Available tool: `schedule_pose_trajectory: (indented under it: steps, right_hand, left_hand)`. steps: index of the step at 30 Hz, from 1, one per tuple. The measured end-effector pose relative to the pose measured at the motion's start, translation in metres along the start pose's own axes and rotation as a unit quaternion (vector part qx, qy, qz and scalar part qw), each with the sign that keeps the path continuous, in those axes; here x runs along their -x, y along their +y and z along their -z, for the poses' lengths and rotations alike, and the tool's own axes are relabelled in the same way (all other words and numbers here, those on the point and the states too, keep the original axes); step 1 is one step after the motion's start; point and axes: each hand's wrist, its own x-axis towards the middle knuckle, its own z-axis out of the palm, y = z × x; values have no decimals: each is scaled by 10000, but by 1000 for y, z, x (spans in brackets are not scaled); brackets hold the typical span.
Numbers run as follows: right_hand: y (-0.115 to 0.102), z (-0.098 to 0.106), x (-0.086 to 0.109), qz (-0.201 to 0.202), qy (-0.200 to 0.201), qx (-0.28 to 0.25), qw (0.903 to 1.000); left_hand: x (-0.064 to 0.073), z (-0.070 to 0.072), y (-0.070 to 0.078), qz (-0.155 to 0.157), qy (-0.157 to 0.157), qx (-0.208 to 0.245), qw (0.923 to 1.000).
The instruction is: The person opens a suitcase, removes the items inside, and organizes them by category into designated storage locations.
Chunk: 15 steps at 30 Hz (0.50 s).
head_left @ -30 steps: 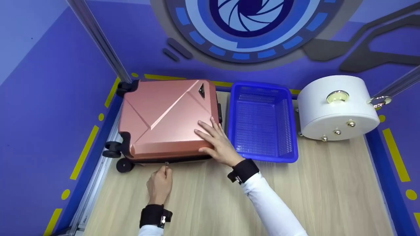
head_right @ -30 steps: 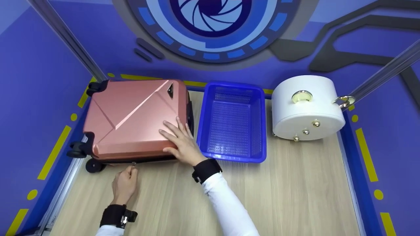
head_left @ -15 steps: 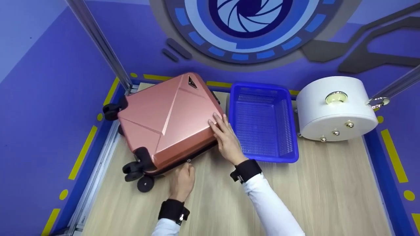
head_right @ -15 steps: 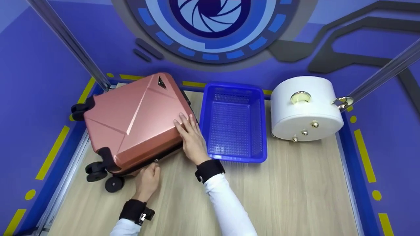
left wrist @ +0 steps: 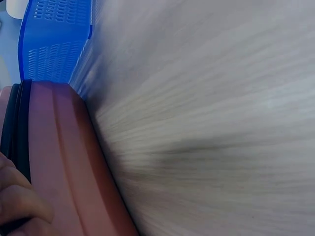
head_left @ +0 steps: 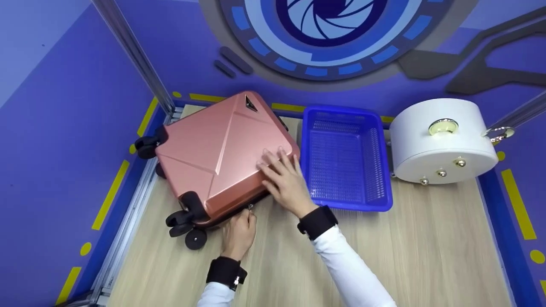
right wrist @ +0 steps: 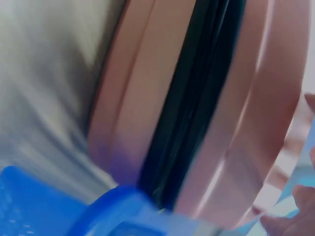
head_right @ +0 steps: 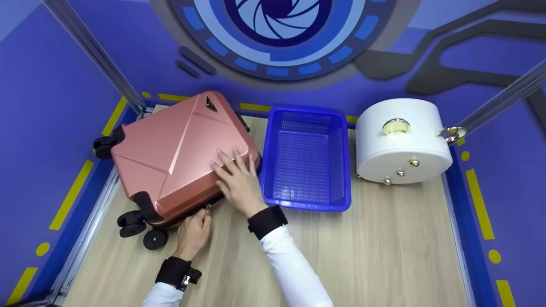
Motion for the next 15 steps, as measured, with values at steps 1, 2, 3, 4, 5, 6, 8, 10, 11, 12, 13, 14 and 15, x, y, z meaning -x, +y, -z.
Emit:
schedule_pose_trajectory:
  steps: [1, 2, 3, 4, 5, 6, 8, 10, 11, 12, 13, 14, 15]
  right_hand:
    - [-4, -1, -1, 95, -54, 63, 9999]
    - [-8, -3, -1, 151, -95, 100, 9998]
    - [-10, -4, -2, 188, -114, 139, 9997]
    - [-12, -6, -2, 233, -107, 157, 9995]
    - [-13, -8, -1, 272, -73, 173, 9995]
    - [-13, -9, -1, 302, -32, 201, 9993]
    - [-13, -11, -2, 329, 57, 222, 9992]
    - [-13, -12, -2, 353, 110, 259, 9990]
    - [-13, -12, -3, 361, 116, 294, 9989]
    - [-13, -12, -3, 373, 135, 330, 9987]
    - [-13, -12, -3, 381, 141, 376, 9985]
    - [-12, -12, -3, 382, 149, 422, 9983]
    - [-12, -12, -3, 381, 159, 456, 9981]
  left_hand:
    - [0, 0, 0, -1, -1, -8, 10000]
    - [-1, 0, 0, 1, -12, -22, 10000]
    - [-1, 0, 0, -2, -20, -25, 10000]
    - [-1, 0, -1, 4, -37, -26, 10000]
    - [-1, -1, -1, -3, -36, -29, 10000]
    - [-1, -1, -2, -10, -31, -31, 10000]
    - [0, 0, -4, 1, 6, -63, 10000]
    - [1, 1, -5, 48, 5, -66, 10000]
    - [2, 2, -6, 76, 1, -76, 9999]
    - [3, 3, -7, 111, -9, -86, 9999]
    - [4, 4, -8, 148, -24, -99, 9998]
    - [5, 6, -9, 183, -52, -102, 9998]
    - [7, 7, -9, 213, -88, -91, 9997]
